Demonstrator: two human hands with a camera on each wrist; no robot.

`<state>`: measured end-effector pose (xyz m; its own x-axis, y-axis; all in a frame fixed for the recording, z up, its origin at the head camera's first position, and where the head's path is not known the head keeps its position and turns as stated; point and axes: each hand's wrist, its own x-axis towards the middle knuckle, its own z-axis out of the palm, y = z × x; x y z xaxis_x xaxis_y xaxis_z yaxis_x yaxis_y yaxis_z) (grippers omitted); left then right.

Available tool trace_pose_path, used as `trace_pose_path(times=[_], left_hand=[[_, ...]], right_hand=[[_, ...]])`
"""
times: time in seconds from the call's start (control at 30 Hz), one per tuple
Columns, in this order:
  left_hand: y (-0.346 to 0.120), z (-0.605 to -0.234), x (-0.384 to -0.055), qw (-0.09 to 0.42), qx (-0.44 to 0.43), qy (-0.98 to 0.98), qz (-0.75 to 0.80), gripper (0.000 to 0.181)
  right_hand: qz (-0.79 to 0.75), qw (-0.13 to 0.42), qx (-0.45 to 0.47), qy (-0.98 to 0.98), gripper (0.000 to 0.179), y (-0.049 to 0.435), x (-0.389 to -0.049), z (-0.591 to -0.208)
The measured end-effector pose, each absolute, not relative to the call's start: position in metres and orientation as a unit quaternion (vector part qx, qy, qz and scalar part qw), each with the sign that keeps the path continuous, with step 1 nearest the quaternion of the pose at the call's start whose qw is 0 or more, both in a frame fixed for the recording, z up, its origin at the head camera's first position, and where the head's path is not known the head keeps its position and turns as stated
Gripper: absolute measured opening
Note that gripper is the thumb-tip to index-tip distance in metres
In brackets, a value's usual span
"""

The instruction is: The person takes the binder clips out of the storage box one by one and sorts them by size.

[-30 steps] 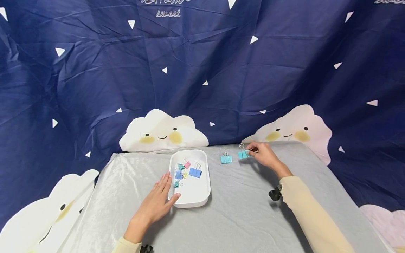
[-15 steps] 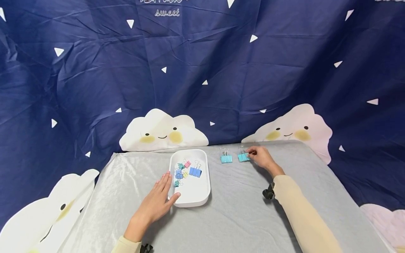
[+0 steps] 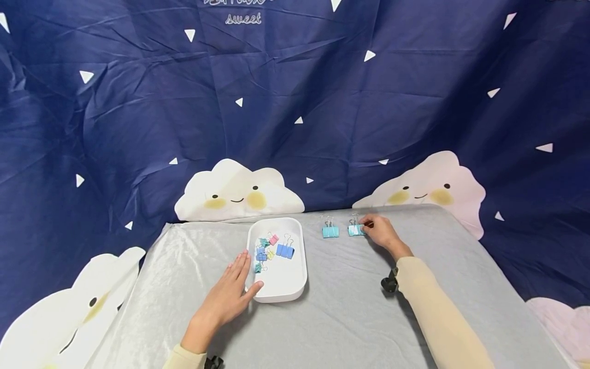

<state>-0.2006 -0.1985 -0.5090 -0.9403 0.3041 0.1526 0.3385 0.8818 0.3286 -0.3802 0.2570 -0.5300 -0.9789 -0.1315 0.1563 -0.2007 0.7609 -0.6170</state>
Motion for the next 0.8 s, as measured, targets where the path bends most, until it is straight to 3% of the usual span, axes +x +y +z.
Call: trace_pose_path(times=[0.4,0.57,0.8], left_hand=[[-0.200,-0.517,-0.201,0.080,-0.182,-0.962,-0.186,0.085],[-0.199,-0.515,-0.202,0.062,-0.173,-0.965,-0.188,0.084],[-0.199,-0.511,-0.201,0.044,-0.162,-0.969,-0.180,0.085]], right_hand=[[0.342,0.067,0.095,-0.933,0.022,0.262,-0.376,-0.526],[0.354,0.110,0.117,-0.921,0.015,0.259,-0.373,-0.516],[0.353,0.123,0.138,-0.917,0.005,0.240,-0.371,-0.493]])
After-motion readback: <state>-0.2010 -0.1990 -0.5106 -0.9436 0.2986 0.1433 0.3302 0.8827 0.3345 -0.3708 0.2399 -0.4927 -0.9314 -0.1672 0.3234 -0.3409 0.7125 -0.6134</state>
